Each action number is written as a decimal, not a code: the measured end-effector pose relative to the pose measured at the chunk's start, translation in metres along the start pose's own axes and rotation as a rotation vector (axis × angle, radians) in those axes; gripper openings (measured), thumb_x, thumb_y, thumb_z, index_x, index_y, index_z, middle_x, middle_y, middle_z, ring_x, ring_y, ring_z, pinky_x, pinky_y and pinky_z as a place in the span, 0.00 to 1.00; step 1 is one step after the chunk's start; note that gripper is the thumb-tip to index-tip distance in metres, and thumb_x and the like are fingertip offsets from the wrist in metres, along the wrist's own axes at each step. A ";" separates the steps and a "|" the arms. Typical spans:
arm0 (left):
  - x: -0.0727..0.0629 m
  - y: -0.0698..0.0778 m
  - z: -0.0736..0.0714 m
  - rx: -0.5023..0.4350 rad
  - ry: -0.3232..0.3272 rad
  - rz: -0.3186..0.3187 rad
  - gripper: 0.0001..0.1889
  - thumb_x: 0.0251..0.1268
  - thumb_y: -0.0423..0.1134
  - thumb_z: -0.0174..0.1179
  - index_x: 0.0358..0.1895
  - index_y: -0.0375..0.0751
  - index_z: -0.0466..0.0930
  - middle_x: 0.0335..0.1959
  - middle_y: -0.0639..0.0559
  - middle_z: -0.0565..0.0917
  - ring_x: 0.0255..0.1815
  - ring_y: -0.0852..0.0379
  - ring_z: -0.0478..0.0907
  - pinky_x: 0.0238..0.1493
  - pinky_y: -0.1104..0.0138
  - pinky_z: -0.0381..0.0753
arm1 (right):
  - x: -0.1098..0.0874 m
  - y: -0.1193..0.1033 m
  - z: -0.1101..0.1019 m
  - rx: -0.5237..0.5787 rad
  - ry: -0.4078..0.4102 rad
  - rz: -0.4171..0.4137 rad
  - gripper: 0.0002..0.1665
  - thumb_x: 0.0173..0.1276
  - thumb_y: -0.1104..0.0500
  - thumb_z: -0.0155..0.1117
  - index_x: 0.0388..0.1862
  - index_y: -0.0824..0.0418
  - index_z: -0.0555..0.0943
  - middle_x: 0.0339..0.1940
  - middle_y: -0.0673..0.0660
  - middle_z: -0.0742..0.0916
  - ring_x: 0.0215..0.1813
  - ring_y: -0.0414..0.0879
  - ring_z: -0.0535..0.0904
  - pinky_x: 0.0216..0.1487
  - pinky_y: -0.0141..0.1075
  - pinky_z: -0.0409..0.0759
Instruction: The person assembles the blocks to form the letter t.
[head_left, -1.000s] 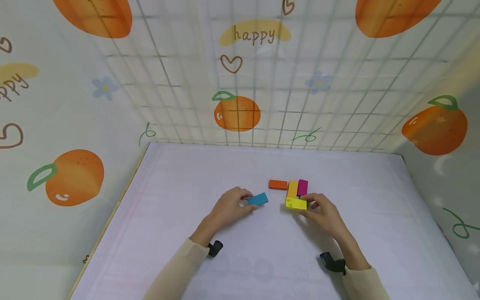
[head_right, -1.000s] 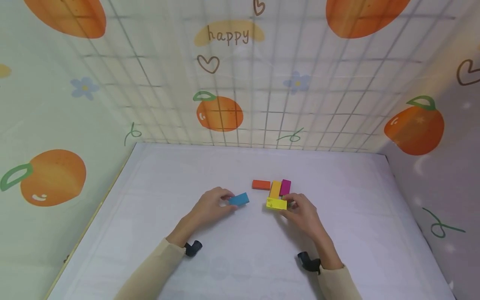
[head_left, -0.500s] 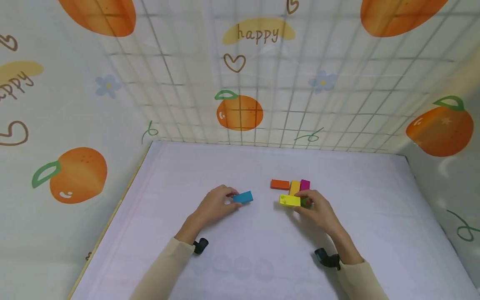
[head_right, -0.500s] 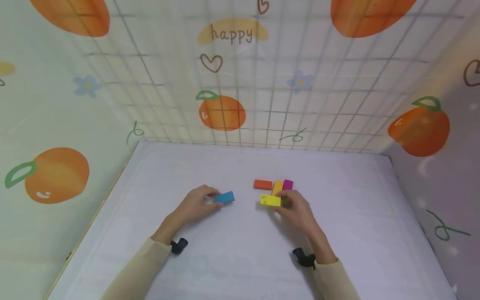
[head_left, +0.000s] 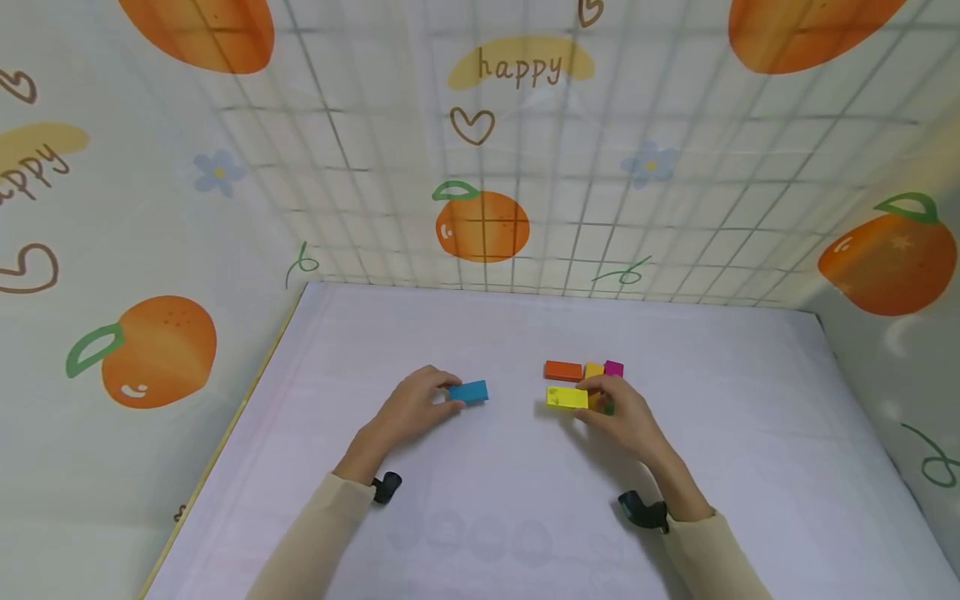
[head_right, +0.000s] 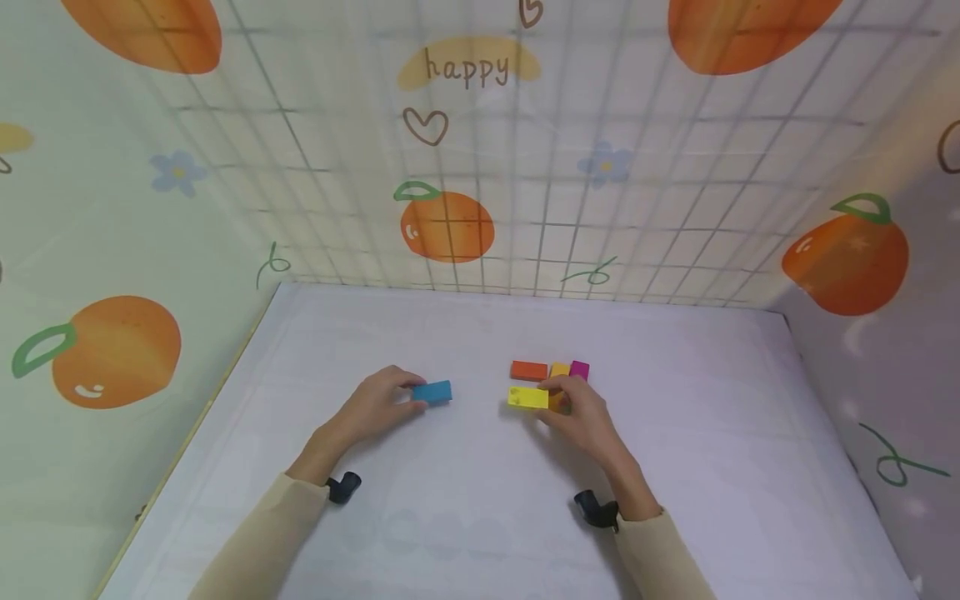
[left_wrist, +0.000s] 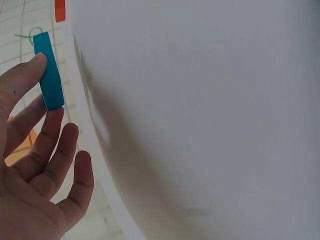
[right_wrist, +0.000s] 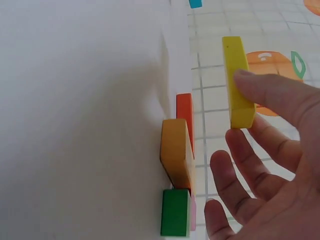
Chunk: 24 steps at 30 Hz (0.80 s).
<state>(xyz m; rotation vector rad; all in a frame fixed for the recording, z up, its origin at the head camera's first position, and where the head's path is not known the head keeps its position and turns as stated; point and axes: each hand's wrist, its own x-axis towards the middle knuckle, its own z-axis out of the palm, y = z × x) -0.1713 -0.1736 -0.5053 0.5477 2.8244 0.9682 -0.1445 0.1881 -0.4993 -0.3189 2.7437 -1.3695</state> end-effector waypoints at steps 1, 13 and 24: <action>0.000 -0.001 -0.001 0.000 -0.004 0.002 0.18 0.62 0.46 0.72 0.54 0.48 0.85 0.46 0.56 0.81 0.51 0.57 0.78 0.55 0.59 0.77 | 0.000 0.000 0.001 -0.005 0.001 0.002 0.22 0.60 0.61 0.77 0.53 0.57 0.81 0.46 0.54 0.81 0.44 0.53 0.75 0.42 0.37 0.79; 0.003 -0.016 -0.011 -0.033 -0.060 0.043 0.20 0.64 0.44 0.70 0.58 0.45 0.82 0.52 0.51 0.81 0.55 0.53 0.77 0.58 0.54 0.76 | 0.005 -0.004 0.008 0.008 0.000 -0.014 0.22 0.60 0.60 0.78 0.53 0.58 0.82 0.51 0.56 0.83 0.46 0.53 0.76 0.46 0.45 0.78; 0.004 -0.022 -0.013 -0.038 -0.080 0.034 0.20 0.65 0.42 0.70 0.59 0.45 0.82 0.52 0.51 0.80 0.55 0.53 0.76 0.59 0.56 0.75 | 0.007 -0.007 0.011 0.021 -0.011 -0.054 0.21 0.60 0.60 0.77 0.52 0.57 0.82 0.49 0.55 0.82 0.45 0.52 0.76 0.43 0.42 0.78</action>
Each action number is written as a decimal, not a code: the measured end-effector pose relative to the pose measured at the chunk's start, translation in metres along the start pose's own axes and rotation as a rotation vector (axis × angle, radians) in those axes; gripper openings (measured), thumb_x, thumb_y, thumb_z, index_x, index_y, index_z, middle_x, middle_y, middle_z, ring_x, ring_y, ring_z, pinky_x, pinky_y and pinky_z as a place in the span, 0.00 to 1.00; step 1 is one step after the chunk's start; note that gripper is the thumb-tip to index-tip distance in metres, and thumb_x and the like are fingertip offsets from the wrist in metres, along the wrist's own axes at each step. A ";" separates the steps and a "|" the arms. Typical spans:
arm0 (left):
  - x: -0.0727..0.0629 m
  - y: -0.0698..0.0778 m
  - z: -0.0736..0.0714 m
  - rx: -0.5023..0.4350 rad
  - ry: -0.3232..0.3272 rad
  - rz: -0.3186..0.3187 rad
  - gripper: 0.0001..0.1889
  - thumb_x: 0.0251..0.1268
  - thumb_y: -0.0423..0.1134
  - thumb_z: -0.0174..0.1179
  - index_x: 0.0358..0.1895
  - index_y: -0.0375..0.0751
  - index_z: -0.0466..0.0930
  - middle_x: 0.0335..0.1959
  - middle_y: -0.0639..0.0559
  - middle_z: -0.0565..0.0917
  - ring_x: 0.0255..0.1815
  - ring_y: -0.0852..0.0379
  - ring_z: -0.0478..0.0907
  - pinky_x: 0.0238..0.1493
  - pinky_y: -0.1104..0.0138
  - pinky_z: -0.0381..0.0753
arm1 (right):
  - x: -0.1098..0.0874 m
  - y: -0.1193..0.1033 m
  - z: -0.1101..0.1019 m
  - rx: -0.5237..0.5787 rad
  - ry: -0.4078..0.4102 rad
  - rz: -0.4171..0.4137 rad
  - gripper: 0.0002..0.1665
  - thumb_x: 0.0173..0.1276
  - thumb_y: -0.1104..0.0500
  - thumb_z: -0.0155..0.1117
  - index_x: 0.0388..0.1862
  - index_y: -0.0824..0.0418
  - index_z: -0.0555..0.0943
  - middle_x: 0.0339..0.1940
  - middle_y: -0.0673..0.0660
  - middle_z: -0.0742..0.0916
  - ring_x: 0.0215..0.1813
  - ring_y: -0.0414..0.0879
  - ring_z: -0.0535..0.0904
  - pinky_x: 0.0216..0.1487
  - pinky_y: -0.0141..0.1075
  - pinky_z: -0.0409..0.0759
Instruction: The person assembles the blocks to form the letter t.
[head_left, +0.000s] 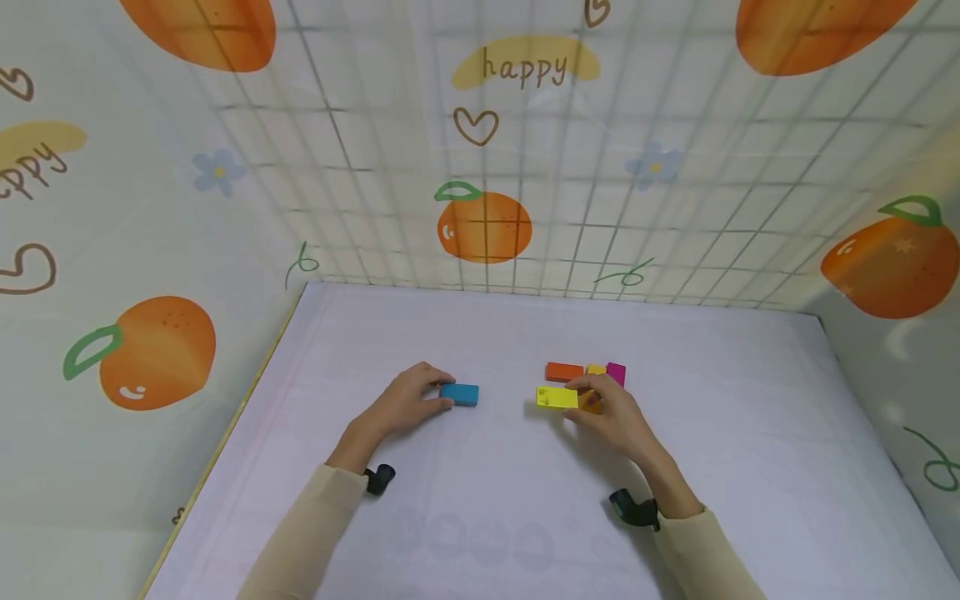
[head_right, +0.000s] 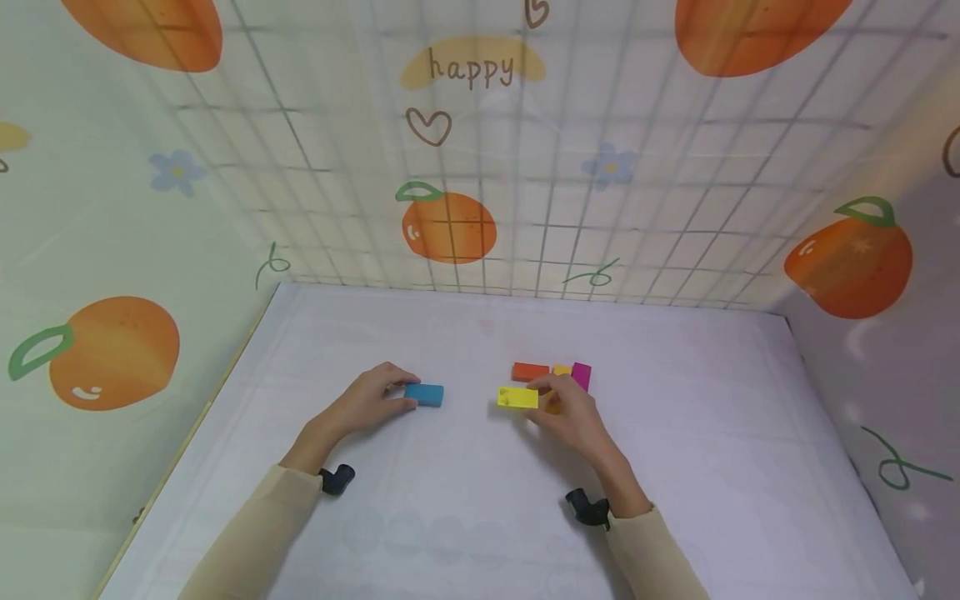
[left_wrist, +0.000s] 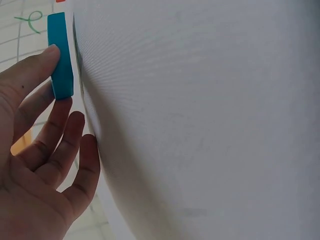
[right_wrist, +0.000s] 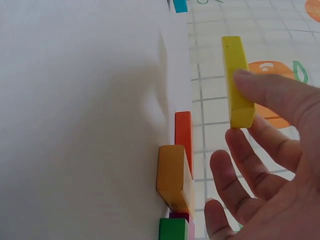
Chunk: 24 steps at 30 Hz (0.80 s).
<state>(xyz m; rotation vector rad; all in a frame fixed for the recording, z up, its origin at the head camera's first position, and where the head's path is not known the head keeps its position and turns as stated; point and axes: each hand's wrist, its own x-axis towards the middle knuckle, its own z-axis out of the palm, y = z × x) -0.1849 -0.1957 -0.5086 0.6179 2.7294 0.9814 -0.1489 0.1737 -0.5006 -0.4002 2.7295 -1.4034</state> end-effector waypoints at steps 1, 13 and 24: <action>0.000 0.000 0.000 0.002 0.000 0.000 0.20 0.65 0.42 0.70 0.59 0.44 0.82 0.52 0.50 0.80 0.55 0.53 0.76 0.59 0.56 0.75 | 0.000 0.000 0.000 -0.003 0.000 0.001 0.22 0.60 0.60 0.78 0.52 0.57 0.82 0.49 0.55 0.82 0.45 0.52 0.76 0.43 0.42 0.78; 0.000 0.001 0.003 0.028 -0.005 -0.044 0.19 0.64 0.42 0.70 0.57 0.46 0.82 0.52 0.53 0.79 0.55 0.55 0.75 0.59 0.60 0.74 | 0.004 -0.003 0.006 0.003 -0.014 -0.004 0.22 0.60 0.61 0.77 0.52 0.55 0.82 0.49 0.51 0.83 0.47 0.51 0.76 0.44 0.39 0.81; 0.002 0.002 0.003 0.054 -0.017 -0.055 0.20 0.64 0.43 0.70 0.58 0.46 0.82 0.51 0.53 0.79 0.54 0.55 0.75 0.59 0.59 0.74 | 0.014 -0.008 0.017 0.054 -0.024 -0.048 0.21 0.60 0.60 0.77 0.52 0.56 0.83 0.51 0.53 0.83 0.47 0.54 0.78 0.44 0.44 0.80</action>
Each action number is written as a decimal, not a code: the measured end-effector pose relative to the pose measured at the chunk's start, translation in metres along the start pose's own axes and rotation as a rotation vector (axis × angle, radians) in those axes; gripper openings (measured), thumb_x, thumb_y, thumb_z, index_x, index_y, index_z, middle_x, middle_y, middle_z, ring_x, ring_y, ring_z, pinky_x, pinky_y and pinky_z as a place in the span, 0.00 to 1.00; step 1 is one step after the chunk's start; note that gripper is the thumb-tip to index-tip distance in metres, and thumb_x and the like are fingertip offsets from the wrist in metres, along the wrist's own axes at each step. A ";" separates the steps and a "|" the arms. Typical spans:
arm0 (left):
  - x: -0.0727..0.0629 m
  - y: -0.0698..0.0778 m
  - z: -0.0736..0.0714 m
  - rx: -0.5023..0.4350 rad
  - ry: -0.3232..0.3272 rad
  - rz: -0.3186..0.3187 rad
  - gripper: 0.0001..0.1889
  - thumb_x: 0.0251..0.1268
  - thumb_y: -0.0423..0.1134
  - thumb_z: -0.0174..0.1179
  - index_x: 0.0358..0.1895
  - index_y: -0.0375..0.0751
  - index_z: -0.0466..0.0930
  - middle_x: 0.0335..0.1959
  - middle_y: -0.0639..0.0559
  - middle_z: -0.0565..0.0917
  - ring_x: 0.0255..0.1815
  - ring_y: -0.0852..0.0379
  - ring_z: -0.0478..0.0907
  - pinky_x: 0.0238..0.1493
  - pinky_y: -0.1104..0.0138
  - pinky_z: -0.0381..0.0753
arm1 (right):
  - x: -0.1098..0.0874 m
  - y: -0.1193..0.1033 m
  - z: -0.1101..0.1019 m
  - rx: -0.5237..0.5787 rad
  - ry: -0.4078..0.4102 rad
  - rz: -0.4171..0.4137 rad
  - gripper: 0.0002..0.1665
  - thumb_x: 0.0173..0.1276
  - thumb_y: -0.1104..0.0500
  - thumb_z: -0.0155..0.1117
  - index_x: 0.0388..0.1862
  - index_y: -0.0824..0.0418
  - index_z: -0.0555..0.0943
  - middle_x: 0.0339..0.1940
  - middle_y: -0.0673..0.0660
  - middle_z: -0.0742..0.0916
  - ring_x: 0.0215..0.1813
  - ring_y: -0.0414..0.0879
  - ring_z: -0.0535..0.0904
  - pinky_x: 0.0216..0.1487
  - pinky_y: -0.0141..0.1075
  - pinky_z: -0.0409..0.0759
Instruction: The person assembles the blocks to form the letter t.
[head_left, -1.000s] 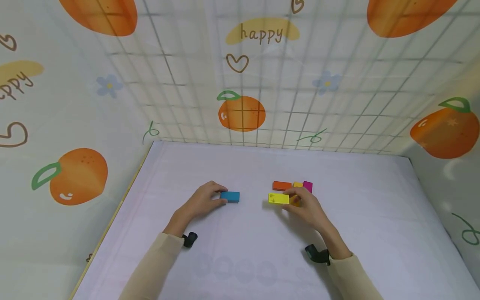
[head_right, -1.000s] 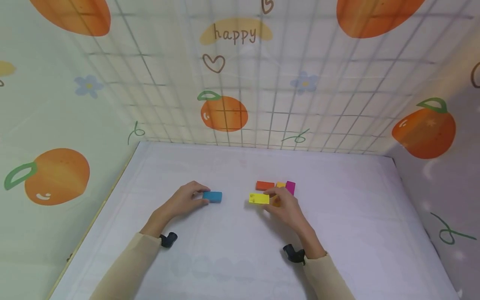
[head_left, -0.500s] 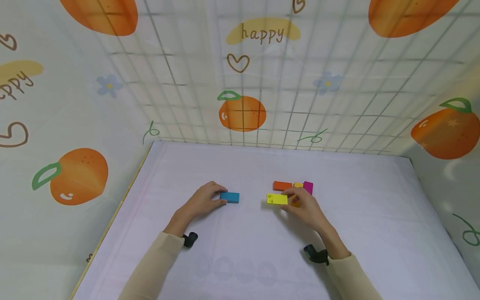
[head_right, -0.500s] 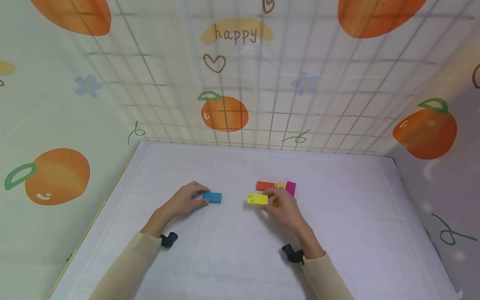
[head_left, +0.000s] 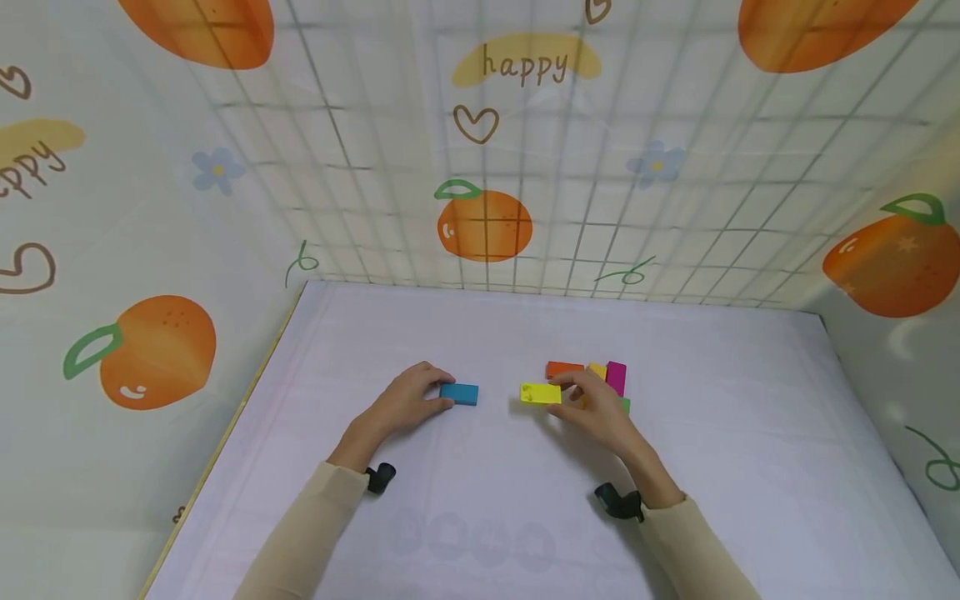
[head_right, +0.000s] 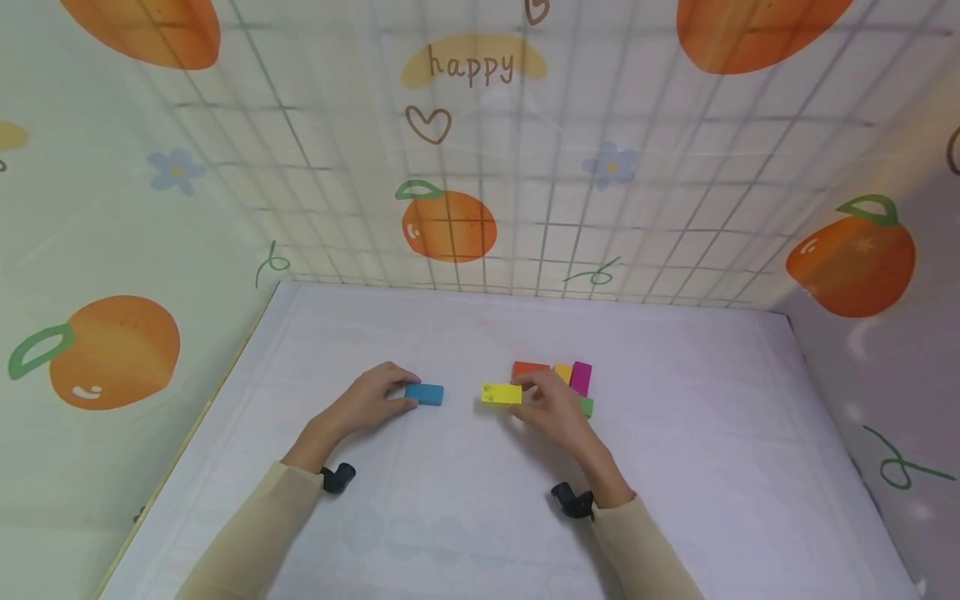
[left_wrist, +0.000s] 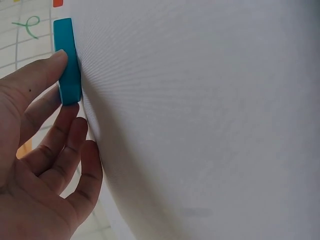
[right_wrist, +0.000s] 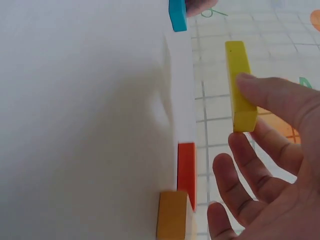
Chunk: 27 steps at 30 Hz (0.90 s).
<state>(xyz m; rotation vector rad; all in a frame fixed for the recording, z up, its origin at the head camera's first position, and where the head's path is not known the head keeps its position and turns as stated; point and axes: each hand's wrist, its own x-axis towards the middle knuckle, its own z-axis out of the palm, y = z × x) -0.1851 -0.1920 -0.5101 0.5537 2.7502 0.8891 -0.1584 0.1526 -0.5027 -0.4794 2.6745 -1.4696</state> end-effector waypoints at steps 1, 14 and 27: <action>0.000 0.000 0.000 0.001 0.001 0.001 0.20 0.64 0.43 0.70 0.58 0.46 0.82 0.51 0.52 0.79 0.54 0.55 0.75 0.59 0.59 0.74 | 0.002 -0.001 0.002 0.000 -0.002 0.003 0.21 0.60 0.60 0.77 0.52 0.56 0.83 0.52 0.54 0.83 0.48 0.54 0.78 0.44 0.44 0.80; 0.003 -0.003 0.001 0.009 -0.017 -0.024 0.20 0.65 0.44 0.69 0.59 0.47 0.81 0.53 0.53 0.79 0.58 0.55 0.74 0.62 0.58 0.72 | 0.019 -0.009 0.027 -0.027 -0.033 0.031 0.21 0.61 0.56 0.77 0.52 0.52 0.82 0.50 0.50 0.82 0.49 0.50 0.77 0.46 0.42 0.80; 0.003 -0.002 0.000 -0.001 -0.016 -0.019 0.20 0.64 0.43 0.70 0.58 0.46 0.82 0.52 0.53 0.80 0.55 0.54 0.75 0.60 0.57 0.74 | 0.030 -0.017 0.047 -0.033 -0.038 0.041 0.21 0.60 0.57 0.77 0.52 0.54 0.82 0.45 0.51 0.81 0.45 0.50 0.76 0.43 0.39 0.80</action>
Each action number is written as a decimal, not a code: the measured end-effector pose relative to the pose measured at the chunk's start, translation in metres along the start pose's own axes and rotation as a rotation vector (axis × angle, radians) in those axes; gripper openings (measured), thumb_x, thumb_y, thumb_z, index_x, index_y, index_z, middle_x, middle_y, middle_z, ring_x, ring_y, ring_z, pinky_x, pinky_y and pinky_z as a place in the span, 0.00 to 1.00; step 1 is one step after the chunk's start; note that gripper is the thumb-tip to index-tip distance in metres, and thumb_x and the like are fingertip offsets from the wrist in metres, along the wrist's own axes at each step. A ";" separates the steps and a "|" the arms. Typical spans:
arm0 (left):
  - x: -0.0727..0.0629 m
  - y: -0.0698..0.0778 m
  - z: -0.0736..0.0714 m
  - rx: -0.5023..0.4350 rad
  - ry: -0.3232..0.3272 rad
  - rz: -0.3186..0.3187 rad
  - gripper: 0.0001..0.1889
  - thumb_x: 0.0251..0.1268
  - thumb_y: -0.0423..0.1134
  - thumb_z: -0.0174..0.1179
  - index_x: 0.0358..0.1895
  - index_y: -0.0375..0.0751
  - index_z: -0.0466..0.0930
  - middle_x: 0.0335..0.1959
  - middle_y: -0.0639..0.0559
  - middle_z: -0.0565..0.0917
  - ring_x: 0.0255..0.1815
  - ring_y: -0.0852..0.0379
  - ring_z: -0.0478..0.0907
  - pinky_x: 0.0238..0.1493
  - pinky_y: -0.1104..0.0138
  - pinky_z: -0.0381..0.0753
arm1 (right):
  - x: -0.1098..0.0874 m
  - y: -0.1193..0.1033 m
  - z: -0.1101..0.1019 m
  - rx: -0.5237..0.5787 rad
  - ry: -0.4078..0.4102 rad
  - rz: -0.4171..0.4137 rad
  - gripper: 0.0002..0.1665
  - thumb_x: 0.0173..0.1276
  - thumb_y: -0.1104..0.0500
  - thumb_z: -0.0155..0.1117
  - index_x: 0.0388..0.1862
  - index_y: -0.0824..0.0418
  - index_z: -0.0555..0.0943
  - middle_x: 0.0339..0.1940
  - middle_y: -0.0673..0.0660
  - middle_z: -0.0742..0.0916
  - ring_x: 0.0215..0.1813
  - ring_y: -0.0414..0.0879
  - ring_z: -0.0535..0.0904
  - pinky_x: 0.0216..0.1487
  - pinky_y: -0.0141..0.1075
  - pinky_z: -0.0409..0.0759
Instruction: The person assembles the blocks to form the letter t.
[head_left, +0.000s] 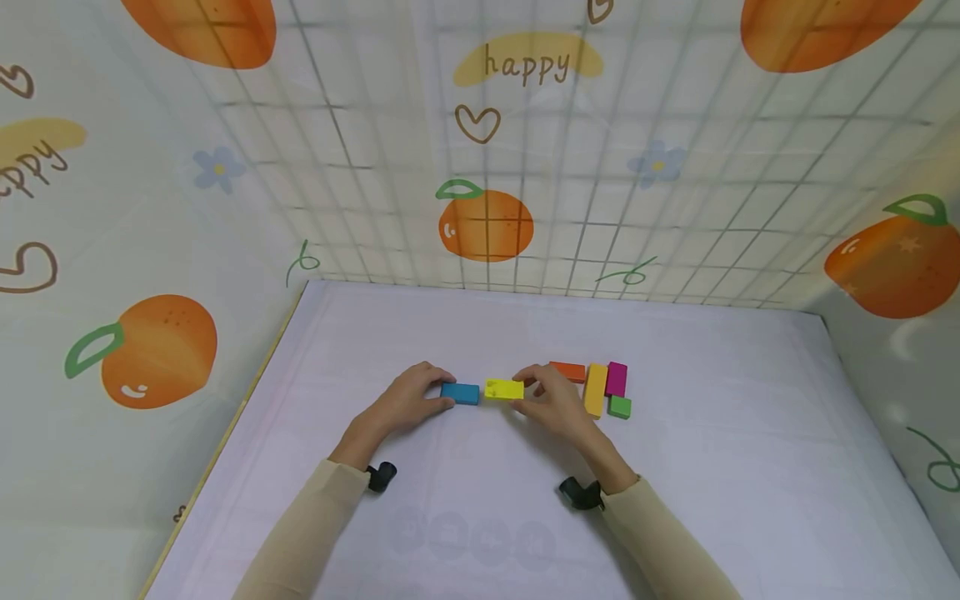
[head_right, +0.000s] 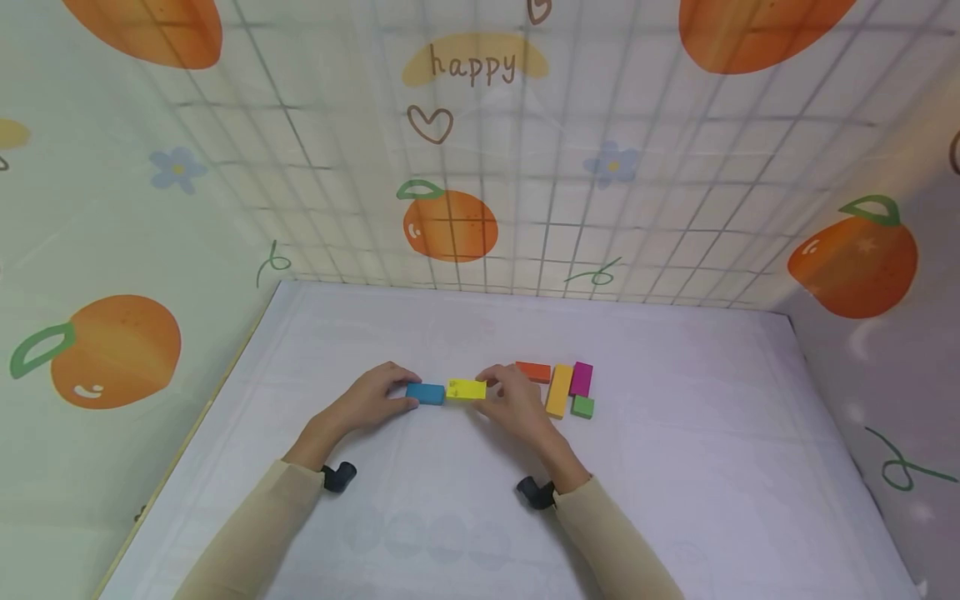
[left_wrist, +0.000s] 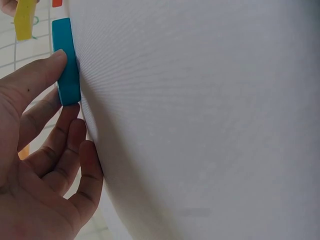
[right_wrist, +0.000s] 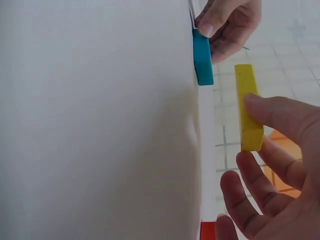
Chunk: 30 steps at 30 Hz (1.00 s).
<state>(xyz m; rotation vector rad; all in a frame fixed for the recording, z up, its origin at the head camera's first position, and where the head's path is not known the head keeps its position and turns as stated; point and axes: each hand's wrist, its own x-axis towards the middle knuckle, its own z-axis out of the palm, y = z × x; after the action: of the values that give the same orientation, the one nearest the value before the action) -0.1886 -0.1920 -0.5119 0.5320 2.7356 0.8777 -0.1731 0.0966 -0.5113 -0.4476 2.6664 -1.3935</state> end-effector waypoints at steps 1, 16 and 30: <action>0.000 0.000 0.000 -0.001 -0.001 0.000 0.20 0.64 0.43 0.70 0.58 0.47 0.82 0.52 0.53 0.80 0.55 0.54 0.75 0.60 0.57 0.74 | 0.001 0.000 0.002 -0.006 0.000 0.002 0.21 0.60 0.57 0.77 0.52 0.54 0.82 0.45 0.51 0.82 0.44 0.49 0.76 0.43 0.39 0.79; -0.001 0.003 -0.003 -0.019 -0.013 -0.021 0.20 0.64 0.43 0.70 0.58 0.47 0.82 0.51 0.53 0.79 0.55 0.54 0.74 0.60 0.58 0.73 | 0.006 0.001 0.015 -0.047 -0.027 0.082 0.20 0.60 0.58 0.77 0.51 0.53 0.83 0.43 0.51 0.80 0.39 0.47 0.74 0.38 0.37 0.77; -0.001 0.003 -0.003 -0.036 -0.012 -0.024 0.19 0.63 0.42 0.71 0.57 0.47 0.83 0.52 0.53 0.79 0.55 0.54 0.75 0.60 0.58 0.73 | 0.010 0.000 0.020 -0.113 -0.027 0.097 0.20 0.58 0.57 0.78 0.49 0.55 0.84 0.39 0.50 0.81 0.37 0.46 0.73 0.40 0.40 0.71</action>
<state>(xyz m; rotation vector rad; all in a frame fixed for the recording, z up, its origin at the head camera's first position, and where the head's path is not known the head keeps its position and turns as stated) -0.1878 -0.1910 -0.5077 0.4956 2.7043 0.9128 -0.1784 0.0780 -0.5224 -0.3386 2.7147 -1.2072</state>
